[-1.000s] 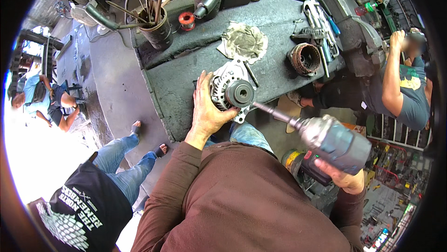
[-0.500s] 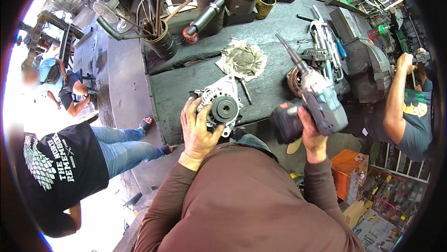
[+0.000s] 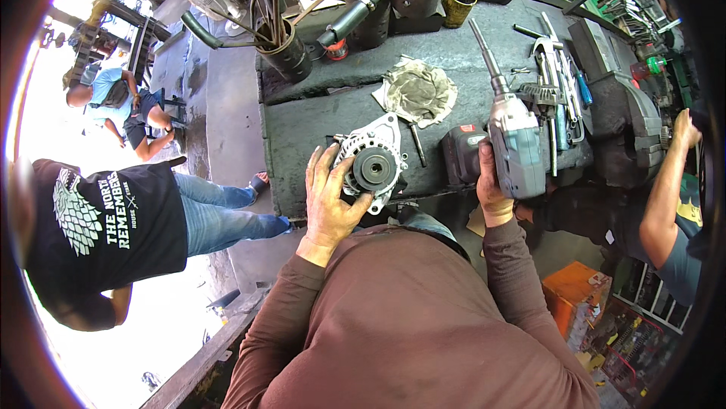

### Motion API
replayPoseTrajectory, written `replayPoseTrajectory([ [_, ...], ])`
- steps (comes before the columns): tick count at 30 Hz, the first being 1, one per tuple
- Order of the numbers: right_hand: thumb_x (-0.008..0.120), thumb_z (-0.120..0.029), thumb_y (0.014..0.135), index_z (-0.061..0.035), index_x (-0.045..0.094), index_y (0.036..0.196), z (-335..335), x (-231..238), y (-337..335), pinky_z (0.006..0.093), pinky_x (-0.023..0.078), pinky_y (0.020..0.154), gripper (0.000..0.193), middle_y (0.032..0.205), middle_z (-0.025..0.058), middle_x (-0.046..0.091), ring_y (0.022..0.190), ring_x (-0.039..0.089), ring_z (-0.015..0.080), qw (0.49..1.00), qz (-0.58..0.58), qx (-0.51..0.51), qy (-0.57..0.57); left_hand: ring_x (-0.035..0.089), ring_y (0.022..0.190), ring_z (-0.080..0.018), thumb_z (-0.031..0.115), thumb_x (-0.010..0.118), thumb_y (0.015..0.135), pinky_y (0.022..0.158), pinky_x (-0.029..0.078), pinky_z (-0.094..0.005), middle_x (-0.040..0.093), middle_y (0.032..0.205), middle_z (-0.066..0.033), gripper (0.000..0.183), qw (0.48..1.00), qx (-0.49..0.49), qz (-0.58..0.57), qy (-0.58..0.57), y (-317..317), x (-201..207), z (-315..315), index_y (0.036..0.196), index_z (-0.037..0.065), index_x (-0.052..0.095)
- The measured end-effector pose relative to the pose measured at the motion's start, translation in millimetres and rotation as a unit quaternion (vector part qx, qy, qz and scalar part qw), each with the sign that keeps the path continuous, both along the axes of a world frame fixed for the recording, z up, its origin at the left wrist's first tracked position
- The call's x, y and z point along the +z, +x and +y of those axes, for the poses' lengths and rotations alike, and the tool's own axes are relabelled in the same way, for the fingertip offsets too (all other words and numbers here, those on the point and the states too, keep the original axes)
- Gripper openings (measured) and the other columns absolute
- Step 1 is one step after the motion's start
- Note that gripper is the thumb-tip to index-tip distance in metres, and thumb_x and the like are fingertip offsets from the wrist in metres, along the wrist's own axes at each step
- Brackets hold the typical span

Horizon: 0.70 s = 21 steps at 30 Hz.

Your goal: The person assembles an alternator by hand, fitting a pulley onto the shaft and securing it with a nut. They then use a cordless impact driver to tighten the nut and a wrench to further secure the assembly. The person handles the alternator and pulley throughout the process.

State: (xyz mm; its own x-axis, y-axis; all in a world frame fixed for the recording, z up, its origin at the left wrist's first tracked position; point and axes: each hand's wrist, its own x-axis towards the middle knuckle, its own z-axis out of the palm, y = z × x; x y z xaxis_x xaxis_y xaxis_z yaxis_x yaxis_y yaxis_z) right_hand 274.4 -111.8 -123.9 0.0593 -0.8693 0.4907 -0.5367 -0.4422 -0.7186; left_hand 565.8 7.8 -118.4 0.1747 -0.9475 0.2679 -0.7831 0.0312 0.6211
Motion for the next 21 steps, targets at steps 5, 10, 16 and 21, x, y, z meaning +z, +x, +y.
replayPoseTrajectory([
  [5, 0.072, -0.020, 0.104, -0.0008, 0.066, 0.137, 7, -11, -10, 0.0401, 0.052, 0.103, 0.039, 0.131, 0.0119, 0.072, 0.118, 0.067, 0.0273, 0.998, -0.055, -0.012, 0.020, 0.037, 0.150, -0.0489, 0.029, 0.098, 0.062, 0.124, 0.034, -0.0578, 0.052, 0.155, -0.0210, 0.080, 1.000, -0.007, 0.009, -0.002, -8, 3, -10, 0.132, 0.008, 0.064],
  [10, 0.075, -0.019, 0.102, -0.0004, 0.068, 0.135, 9, 6, -2, 0.0387, 0.054, 0.099, 0.038, 0.128, 0.0112, 0.073, 0.113, 0.068, 0.0264, 0.999, -0.046, -0.006, 0.022, 0.039, 0.150, -0.0488, 0.028, 0.098, 0.062, 0.123, 0.033, -0.0592, 0.052, 0.155, -0.0205, 0.081, 0.996, -0.088, -0.004, -0.029, -8, -10, -13, 0.133, 0.008, 0.064],
  [16, 0.075, -0.018, 0.103, 0.0002, 0.068, 0.133, 13, 10, 1, 0.0380, 0.054, 0.097, 0.036, 0.123, 0.0104, 0.073, 0.109, 0.069, 0.0248, 0.998, -0.060, -0.036, 0.002, 0.041, 0.149, -0.0477, 0.029, 0.099, 0.059, 0.122, 0.032, -0.0596, 0.053, 0.153, -0.0199, 0.087, 0.996, -0.081, 0.033, -0.033, -7, -19, -12, 0.137, 0.009, 0.064],
  [21, 0.069, -0.014, 0.105, 0.0008, 0.064, 0.139, 21, 12, -2, 0.0383, 0.052, 0.103, 0.037, 0.133, 0.0117, 0.070, 0.118, 0.067, 0.0248, 0.996, -0.071, -0.013, 0.043, 0.040, 0.149, -0.0482, 0.029, 0.098, 0.062, 0.122, 0.033, -0.0588, 0.052, 0.154, -0.0210, 0.084, 0.995, -0.088, 0.027, -0.029, -6, -17, -11, 0.136, 0.007, 0.064],
])
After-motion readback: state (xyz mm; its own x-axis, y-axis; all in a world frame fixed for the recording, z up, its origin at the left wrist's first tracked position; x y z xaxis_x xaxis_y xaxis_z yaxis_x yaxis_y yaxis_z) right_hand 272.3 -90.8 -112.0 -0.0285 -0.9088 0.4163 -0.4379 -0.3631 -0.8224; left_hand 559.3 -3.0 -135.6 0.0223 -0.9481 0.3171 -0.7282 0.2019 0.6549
